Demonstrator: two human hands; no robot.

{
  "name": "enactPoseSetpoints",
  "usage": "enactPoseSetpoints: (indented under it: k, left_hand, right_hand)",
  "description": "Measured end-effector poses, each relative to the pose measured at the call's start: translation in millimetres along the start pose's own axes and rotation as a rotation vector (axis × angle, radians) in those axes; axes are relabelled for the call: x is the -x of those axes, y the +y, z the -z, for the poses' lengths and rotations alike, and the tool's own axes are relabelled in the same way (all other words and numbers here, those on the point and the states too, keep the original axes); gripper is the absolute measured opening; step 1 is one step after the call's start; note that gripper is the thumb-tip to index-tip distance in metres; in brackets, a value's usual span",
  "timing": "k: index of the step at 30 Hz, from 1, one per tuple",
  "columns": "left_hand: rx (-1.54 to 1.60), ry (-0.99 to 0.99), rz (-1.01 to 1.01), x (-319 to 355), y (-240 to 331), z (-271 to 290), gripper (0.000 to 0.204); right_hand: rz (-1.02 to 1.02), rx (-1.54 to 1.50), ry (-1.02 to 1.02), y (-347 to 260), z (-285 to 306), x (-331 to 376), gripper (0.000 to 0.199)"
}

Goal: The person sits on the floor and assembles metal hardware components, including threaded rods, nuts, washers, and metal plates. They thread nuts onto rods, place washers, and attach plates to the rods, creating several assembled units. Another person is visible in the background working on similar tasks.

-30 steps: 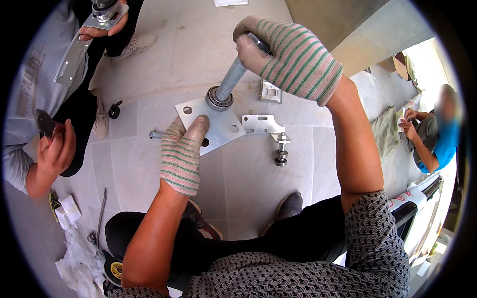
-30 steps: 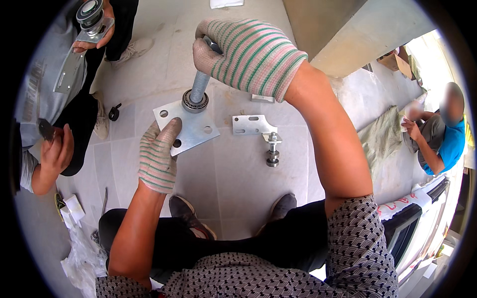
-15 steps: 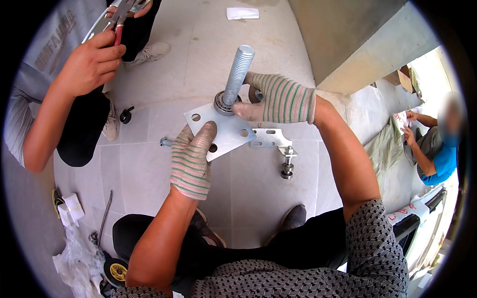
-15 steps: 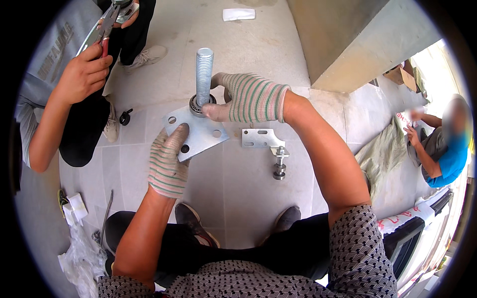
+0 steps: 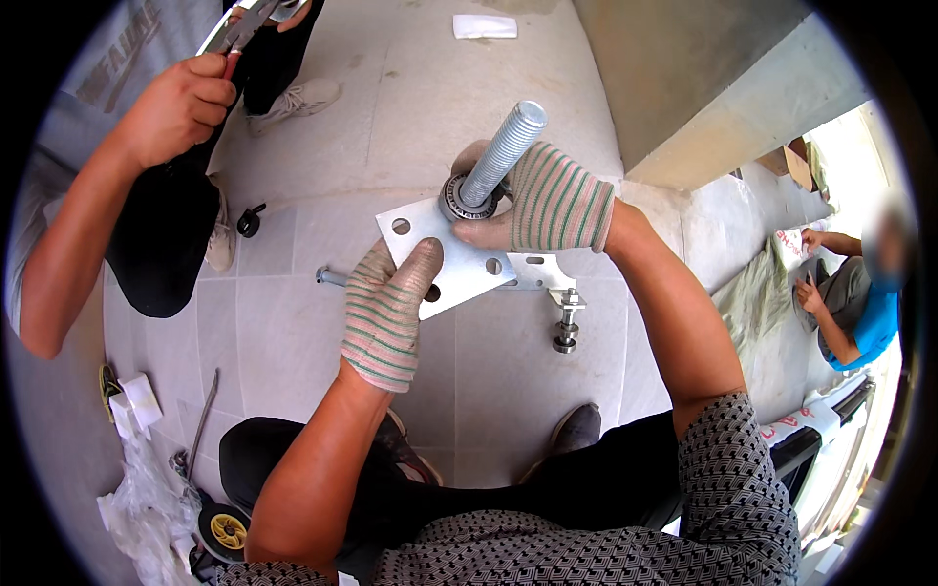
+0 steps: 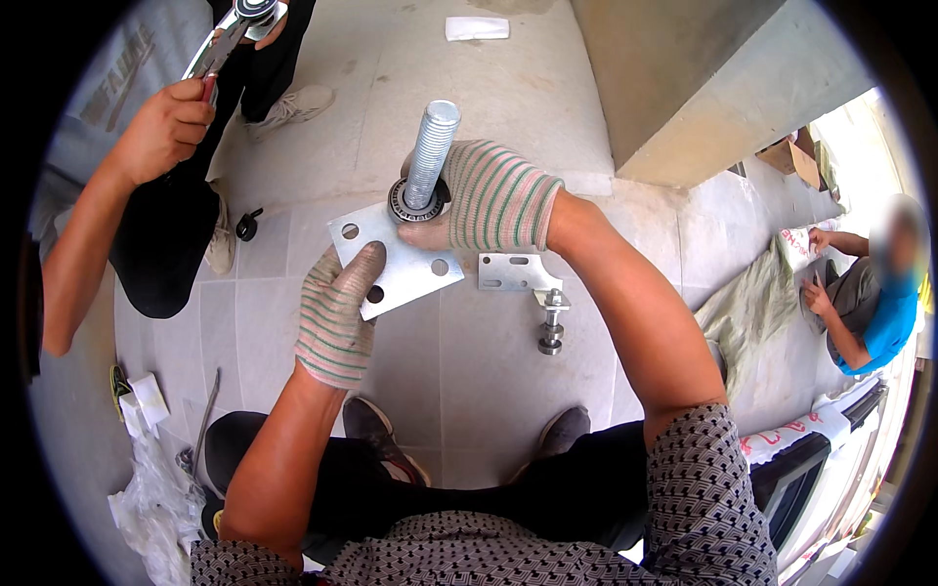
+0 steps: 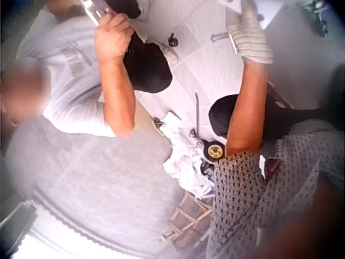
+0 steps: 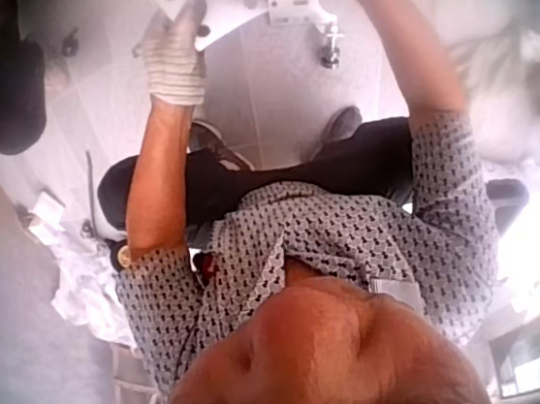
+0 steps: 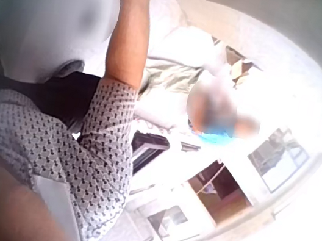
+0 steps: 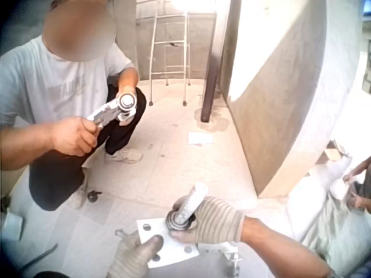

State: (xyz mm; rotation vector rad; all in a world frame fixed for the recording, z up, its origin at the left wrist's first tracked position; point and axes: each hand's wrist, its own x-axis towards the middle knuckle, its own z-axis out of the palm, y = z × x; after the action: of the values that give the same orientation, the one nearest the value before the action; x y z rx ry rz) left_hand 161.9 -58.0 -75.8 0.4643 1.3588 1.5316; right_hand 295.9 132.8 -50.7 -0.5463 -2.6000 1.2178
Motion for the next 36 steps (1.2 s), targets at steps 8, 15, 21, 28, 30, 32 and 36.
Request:
enactPoseSetpoints:
  k: [8, 15, 21, 28, 30, 32, 36]
  left_hand:
    - [-0.098, 0.05, 0.008, -1.0, -8.8, 4.3, 0.033]
    - [-0.066, 0.032, 0.026, 0.4, -11.7, -2.3, 0.03]
    - [-0.107, 0.056, 0.055, 1.6, -16.5, -3.2, 0.029]
    - [-0.141, 0.022, 0.067, 4.6, -22.3, -9.0, 0.029]
    - [-0.162, 0.023, 0.067, 4.7, -22.6, -7.7, 0.029]
    - [-0.16, 0.024, 0.06, 4.5, -24.5, -6.2, 0.03]
    - [-0.143, 0.029, 0.072, 4.1, -25.8, -4.5, 0.031]
  right_hand:
    - [-0.01, -0.007, 0.122, -12.4, 30.2, 7.5, 0.055]
    - [0.025, -0.039, 0.194, -18.4, 56.8, 19.9, 0.05]
    - [-0.001, -0.081, 0.239, -20.5, 64.2, 23.3, 0.052]
    - [0.07, -0.055, 0.261, -17.8, 54.6, 20.6, 0.051]
    - [0.054, -0.067, 0.249, -20.7, 53.6, 19.8, 0.051]
    - [0.047, -0.065, 0.256, -21.3, 53.1, 19.9, 0.052]
    - [0.052, -0.034, 0.29, -20.4, 55.6, 20.3, 0.053]
